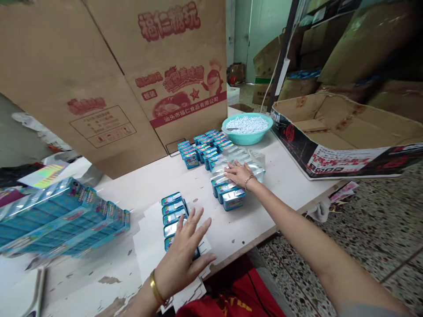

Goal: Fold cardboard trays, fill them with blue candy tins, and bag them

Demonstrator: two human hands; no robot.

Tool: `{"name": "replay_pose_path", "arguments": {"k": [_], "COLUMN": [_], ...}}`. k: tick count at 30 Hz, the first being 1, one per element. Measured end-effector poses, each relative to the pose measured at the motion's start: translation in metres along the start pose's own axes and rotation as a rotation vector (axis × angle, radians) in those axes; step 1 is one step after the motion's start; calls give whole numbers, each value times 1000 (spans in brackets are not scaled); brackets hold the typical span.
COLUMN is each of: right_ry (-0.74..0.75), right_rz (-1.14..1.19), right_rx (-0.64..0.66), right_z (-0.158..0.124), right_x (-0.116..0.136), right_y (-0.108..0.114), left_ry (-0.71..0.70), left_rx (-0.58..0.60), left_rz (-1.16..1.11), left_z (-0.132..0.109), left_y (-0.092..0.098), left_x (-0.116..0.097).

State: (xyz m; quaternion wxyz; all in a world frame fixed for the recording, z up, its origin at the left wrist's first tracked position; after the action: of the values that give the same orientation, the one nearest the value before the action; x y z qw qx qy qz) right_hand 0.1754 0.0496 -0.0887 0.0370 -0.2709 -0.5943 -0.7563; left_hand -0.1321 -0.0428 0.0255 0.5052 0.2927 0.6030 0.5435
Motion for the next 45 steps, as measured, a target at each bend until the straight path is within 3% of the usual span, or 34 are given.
{"name": "replay_pose_path", "arguments": {"k": [4,7,13,17,20,25,28,31,35,40,42,45], "right_ry": [-26,-60,-150,-46,-11,-103,29,53,-10,-83,-54,-46], "right_rz": [48,146,369,570,729,965,953,967,893,673,588,379], "right_rx": [-40,-112,-293,-466,-498,-431,-212,-143,-198,-330,-368,-495], "right_z": [-1,1,-4,-37,-61,-89,-111,-131,-142,-143,-145,-151], "right_x": [6,5,21,55,63,52,75,92,90,83,85,88], "right_y": [1,7,37,65,75,75,65,59,65,72,80,110], "left_ry": [-22,57,472,564,515,561,550,454,315,76,77,216], "left_rx": [76,54,-273,-486,-511,-532,-591,-521,-428,-561,-578,-572], "left_rz": [-202,-438,-1036,-1132,-1126,-1218,-1212,-1196,-994,-508,-429,-412], "left_z": [20,40,103,143,151,134,134,142,142,132,127,110], "left_y": [-13,-18,-33,-36,-37,-37,-26,-14,2,16,18,28], "left_x": [1,6,31,36,32,33,33,22,5,-16,-16,4]}}
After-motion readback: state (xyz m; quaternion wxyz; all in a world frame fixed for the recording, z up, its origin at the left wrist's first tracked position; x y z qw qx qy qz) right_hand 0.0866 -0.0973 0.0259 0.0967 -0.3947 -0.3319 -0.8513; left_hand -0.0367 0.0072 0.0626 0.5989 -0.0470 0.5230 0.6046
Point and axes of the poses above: each hand's wrist, its own z-axis towards the middle knuckle, its own y-axis out of the back of the hand, x = y × z, the point moved 5 cm from there along z, towards the middle knuckle, and after that the axes turned 3 degrees about -y, right-handed, at the moved point
